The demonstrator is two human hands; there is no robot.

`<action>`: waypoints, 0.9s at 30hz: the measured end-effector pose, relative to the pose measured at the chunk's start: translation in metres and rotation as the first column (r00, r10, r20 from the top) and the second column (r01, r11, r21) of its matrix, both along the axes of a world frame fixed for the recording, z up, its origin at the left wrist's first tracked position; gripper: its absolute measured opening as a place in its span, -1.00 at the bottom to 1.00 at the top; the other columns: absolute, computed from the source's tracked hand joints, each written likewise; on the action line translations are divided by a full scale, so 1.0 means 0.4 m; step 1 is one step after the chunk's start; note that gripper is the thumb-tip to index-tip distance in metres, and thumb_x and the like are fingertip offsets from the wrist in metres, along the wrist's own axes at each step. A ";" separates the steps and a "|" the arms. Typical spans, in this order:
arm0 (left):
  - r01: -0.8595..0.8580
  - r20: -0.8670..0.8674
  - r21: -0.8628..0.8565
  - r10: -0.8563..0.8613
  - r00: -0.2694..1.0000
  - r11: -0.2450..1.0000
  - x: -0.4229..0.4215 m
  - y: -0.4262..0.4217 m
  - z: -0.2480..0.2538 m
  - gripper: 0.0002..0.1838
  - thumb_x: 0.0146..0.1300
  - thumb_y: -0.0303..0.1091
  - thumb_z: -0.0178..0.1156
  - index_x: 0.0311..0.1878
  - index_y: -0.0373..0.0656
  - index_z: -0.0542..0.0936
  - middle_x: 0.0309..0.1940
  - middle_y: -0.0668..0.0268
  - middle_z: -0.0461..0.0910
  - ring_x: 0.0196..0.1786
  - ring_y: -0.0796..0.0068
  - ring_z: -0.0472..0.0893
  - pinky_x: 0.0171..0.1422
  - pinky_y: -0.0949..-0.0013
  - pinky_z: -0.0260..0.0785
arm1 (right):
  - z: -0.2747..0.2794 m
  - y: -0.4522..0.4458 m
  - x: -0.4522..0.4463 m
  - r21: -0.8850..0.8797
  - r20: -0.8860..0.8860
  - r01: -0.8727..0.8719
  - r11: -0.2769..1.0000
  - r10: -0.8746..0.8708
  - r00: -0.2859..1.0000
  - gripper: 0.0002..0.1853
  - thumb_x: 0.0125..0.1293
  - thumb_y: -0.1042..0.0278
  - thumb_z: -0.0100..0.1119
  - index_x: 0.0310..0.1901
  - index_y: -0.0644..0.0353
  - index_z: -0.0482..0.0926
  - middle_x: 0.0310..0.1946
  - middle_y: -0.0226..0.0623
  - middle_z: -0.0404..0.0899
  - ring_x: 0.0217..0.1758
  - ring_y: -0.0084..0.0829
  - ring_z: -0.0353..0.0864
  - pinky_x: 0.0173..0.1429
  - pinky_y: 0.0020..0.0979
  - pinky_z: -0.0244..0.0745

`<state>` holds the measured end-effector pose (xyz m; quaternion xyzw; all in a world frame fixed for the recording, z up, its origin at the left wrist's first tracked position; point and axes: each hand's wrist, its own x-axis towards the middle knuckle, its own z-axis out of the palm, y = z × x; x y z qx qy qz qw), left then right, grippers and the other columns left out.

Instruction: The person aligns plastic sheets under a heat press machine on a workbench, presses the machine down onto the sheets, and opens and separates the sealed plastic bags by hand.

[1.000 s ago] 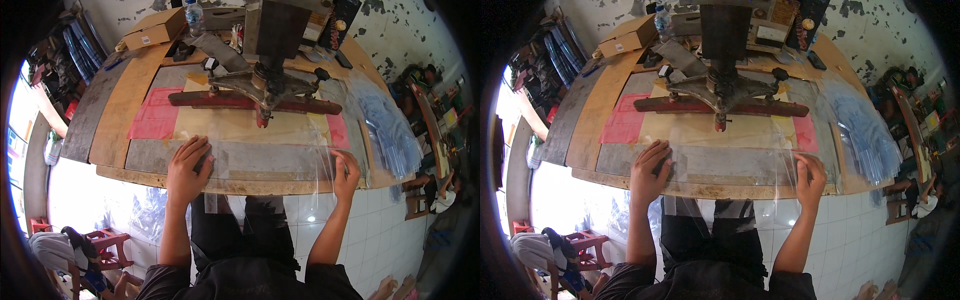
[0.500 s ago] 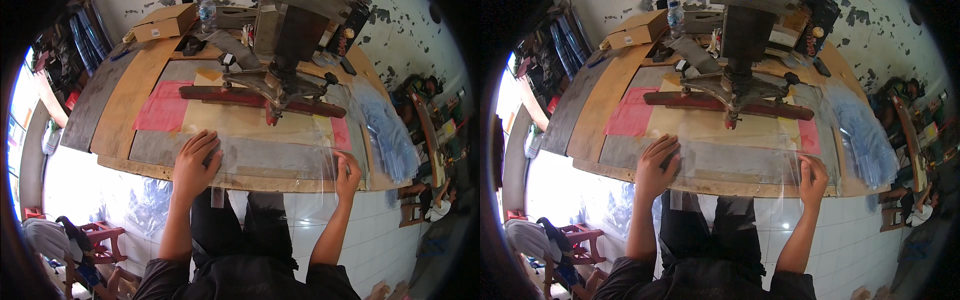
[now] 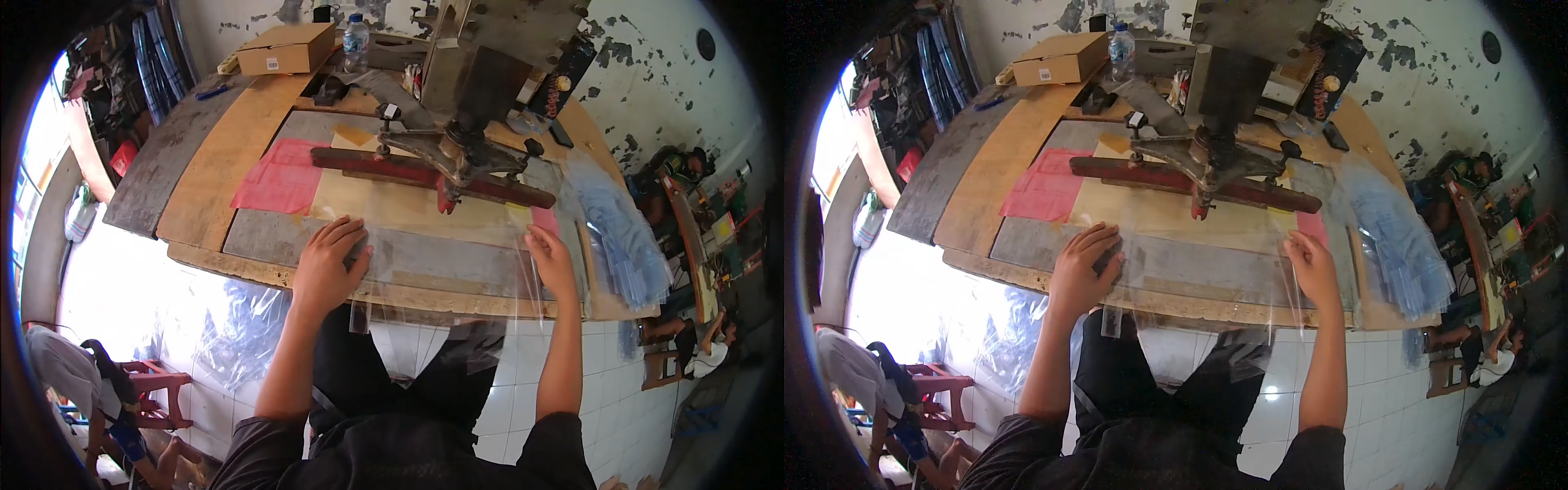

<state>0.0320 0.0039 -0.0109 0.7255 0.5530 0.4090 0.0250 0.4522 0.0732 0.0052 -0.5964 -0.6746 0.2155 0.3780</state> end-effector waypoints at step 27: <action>0.163 0.390 -0.126 -0.102 0.915 0.979 -0.019 -0.013 0.024 -0.64 0.34 -0.39 0.42 0.19 -0.20 0.74 0.17 0.12 0.74 0.22 0.17 0.73 0.32 0.18 0.52 | -0.031 -0.026 -0.050 -0.041 -0.457 0.100 0.994 -0.107 0.883 -0.75 0.58 0.16 0.30 -0.07 0.20 0.68 -0.32 -0.55 0.61 -0.35 -0.72 0.52 -0.34 -0.55 0.39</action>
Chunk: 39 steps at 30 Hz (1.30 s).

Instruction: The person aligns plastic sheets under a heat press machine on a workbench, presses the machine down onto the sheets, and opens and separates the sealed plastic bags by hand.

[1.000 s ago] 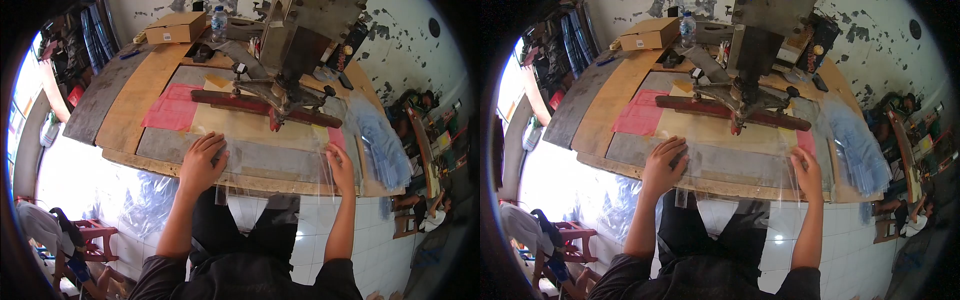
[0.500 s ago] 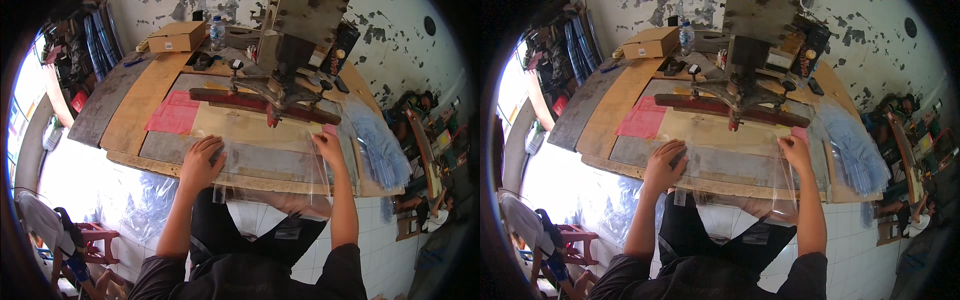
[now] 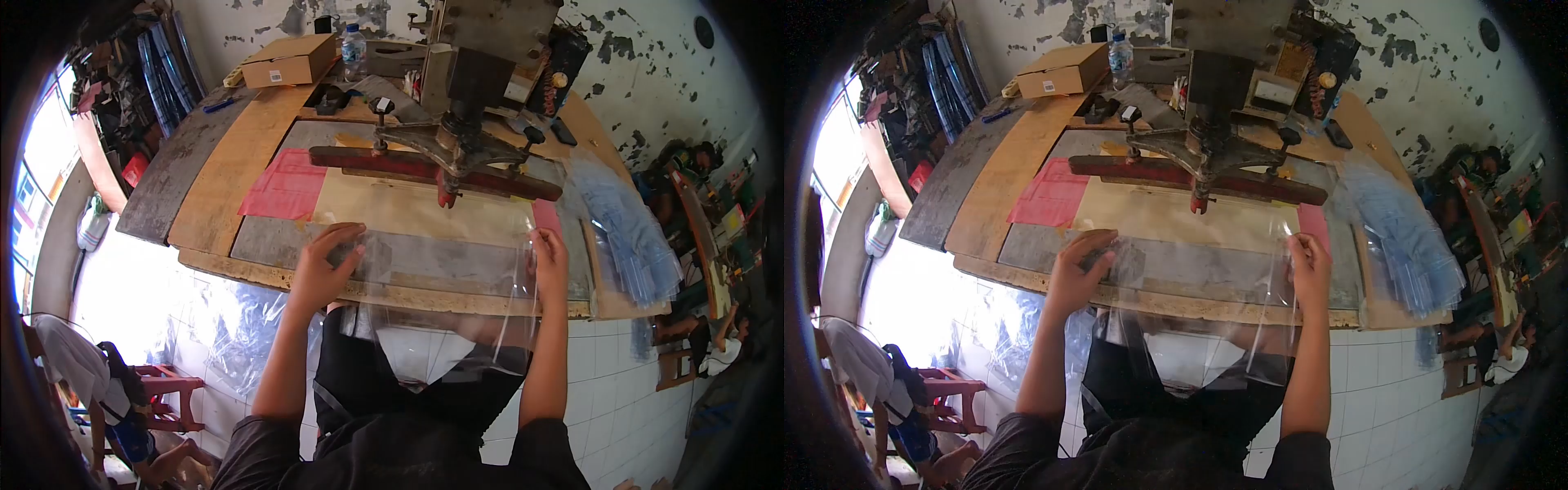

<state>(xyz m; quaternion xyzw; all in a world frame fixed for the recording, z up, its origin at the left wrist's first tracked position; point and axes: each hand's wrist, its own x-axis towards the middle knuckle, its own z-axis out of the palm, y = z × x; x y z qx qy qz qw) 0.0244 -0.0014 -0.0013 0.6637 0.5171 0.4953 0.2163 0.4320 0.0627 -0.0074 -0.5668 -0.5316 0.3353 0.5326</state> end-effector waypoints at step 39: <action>0.139 0.465 0.000 -0.123 0.877 0.990 0.029 0.033 -0.003 -0.79 0.60 -0.44 0.18 0.08 -0.42 0.65 -0.20 0.10 0.80 -0.22 0.47 0.75 -0.15 0.38 0.63 | -0.033 -0.094 -0.041 0.266 0.136 0.004 0.964 -0.041 0.990 -0.78 0.65 0.26 0.18 -0.01 0.28 0.60 -0.27 -0.47 0.48 -0.34 -0.69 0.43 -0.27 -0.56 0.42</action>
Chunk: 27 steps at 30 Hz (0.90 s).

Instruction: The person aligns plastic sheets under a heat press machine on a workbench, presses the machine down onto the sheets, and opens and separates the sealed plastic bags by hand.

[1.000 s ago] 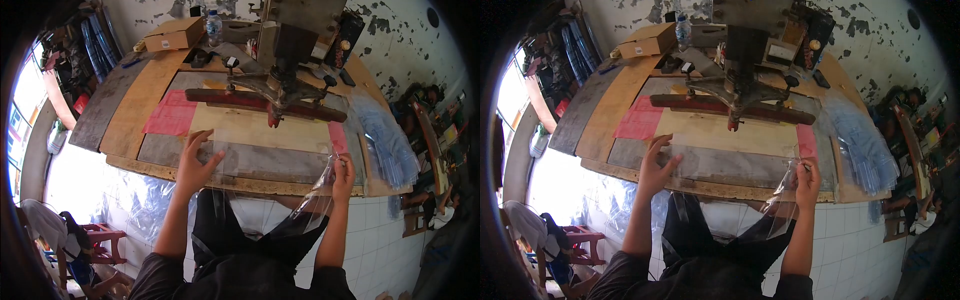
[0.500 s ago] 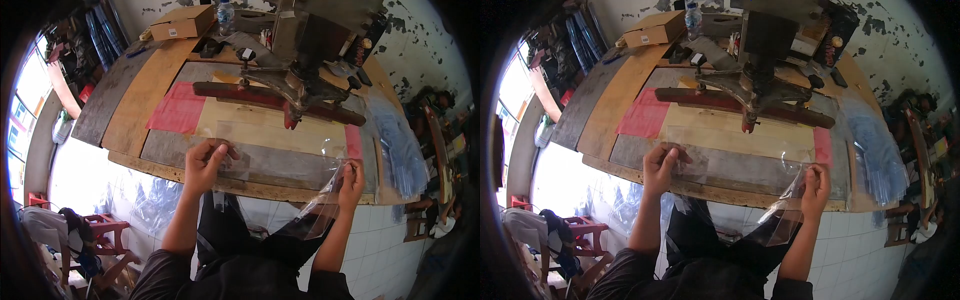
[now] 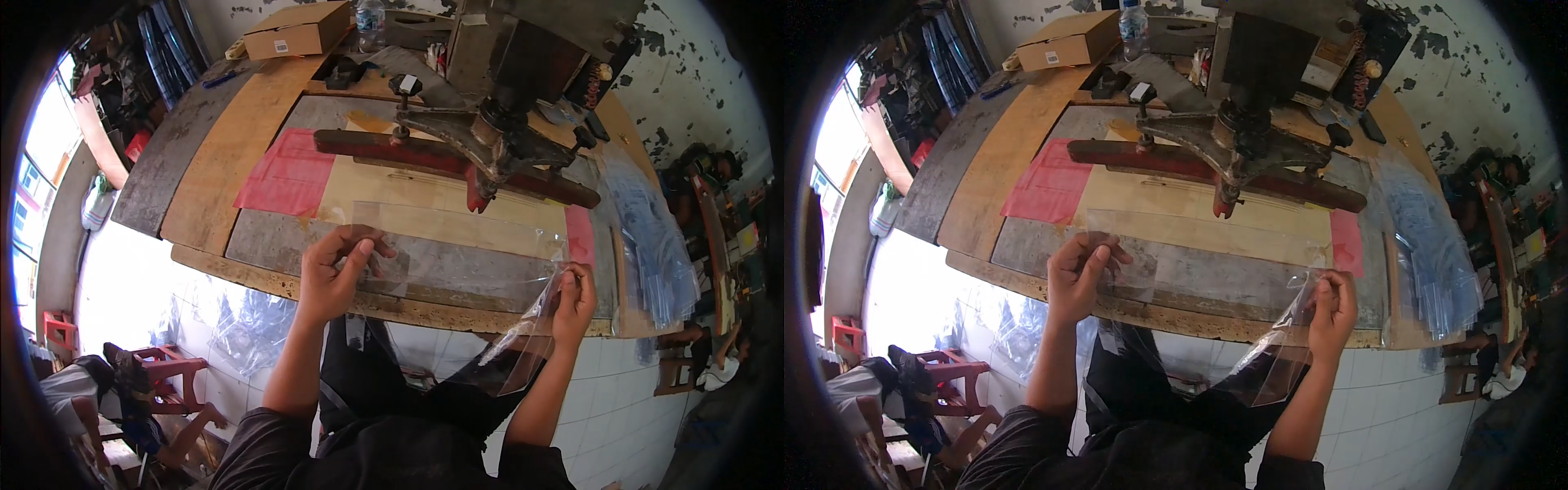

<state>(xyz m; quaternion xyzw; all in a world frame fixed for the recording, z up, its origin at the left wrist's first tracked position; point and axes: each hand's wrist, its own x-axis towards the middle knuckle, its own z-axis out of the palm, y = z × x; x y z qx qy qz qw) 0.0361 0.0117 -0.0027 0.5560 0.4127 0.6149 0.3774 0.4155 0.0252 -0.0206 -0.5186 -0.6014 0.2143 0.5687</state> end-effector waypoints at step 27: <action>-0.107 -0.107 -0.148 0.091 0.990 0.983 0.002 0.007 0.010 -0.81 0.58 -0.39 0.24 0.09 -0.31 0.61 -0.24 0.13 0.81 -0.41 0.69 0.62 -0.30 0.56 0.48 | -0.006 -0.013 0.004 -0.002 -0.032 -0.034 0.999 0.034 0.999 -0.79 0.59 0.30 0.26 -0.02 0.30 0.62 -0.13 -0.40 0.53 -0.32 -0.63 0.47 -0.21 -0.54 0.39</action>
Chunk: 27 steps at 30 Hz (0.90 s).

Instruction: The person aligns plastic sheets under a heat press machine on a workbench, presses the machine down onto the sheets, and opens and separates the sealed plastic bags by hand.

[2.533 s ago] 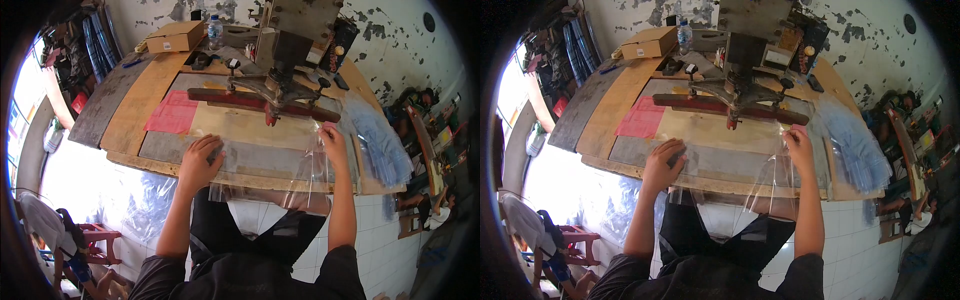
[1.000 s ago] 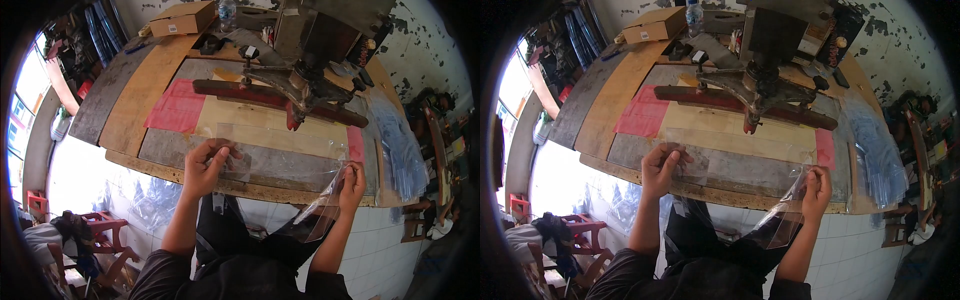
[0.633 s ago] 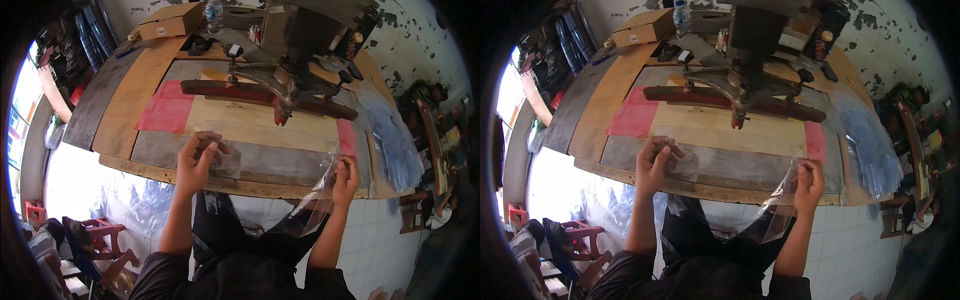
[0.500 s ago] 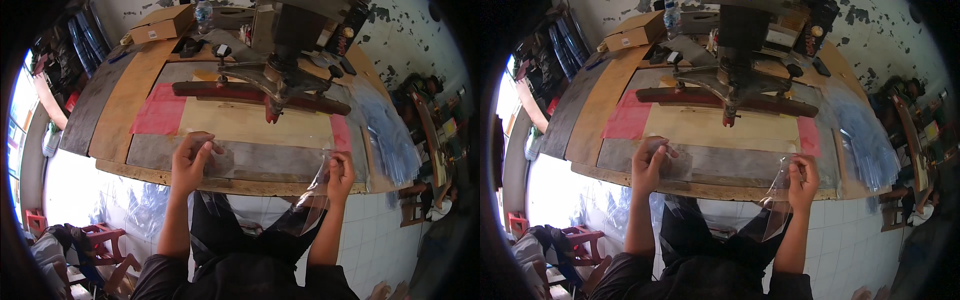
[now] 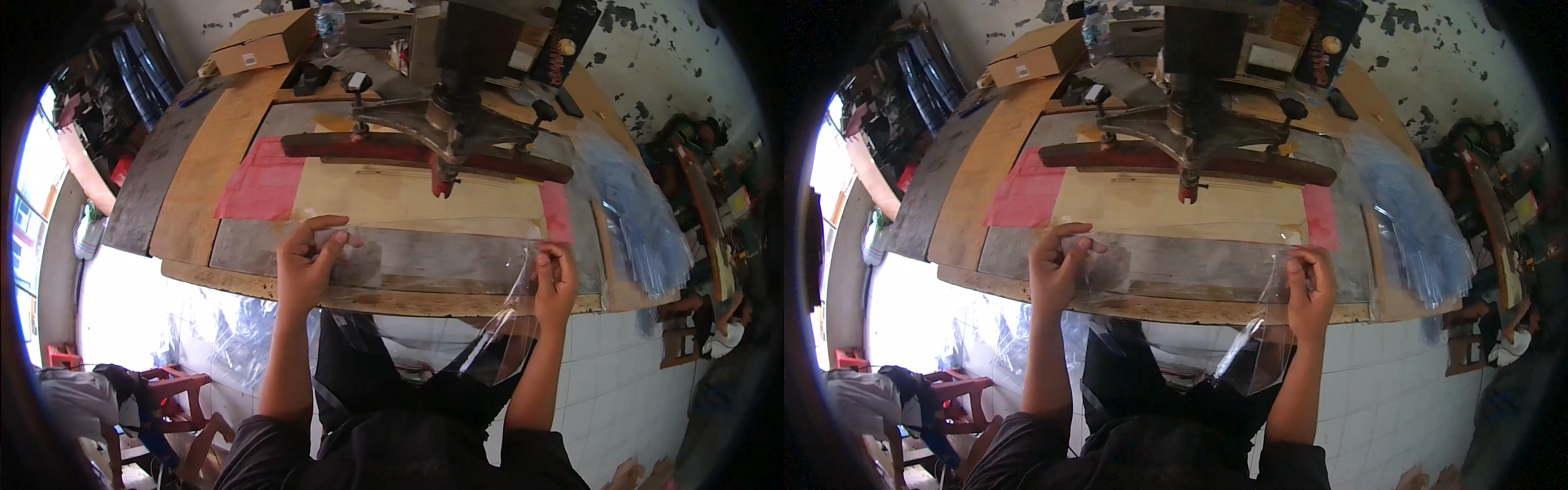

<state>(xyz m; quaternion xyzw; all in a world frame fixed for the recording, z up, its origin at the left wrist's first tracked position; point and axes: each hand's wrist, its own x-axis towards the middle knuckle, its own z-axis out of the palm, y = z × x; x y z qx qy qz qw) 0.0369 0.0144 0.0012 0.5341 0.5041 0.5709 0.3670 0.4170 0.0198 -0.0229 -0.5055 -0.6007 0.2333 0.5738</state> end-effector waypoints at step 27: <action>0.183 0.223 -0.052 -0.167 0.960 0.982 -0.016 -0.003 -0.004 -0.68 0.44 -0.33 0.43 0.12 -0.30 0.64 -0.23 0.16 0.81 -0.39 0.61 0.67 -0.29 0.50 0.55 | 0.002 0.003 -0.005 -0.053 0.048 0.046 0.998 -0.044 0.998 -0.76 0.64 0.22 0.22 0.04 0.25 0.66 -0.18 -0.54 0.57 -0.31 -0.75 0.38 -0.25 -0.63 0.29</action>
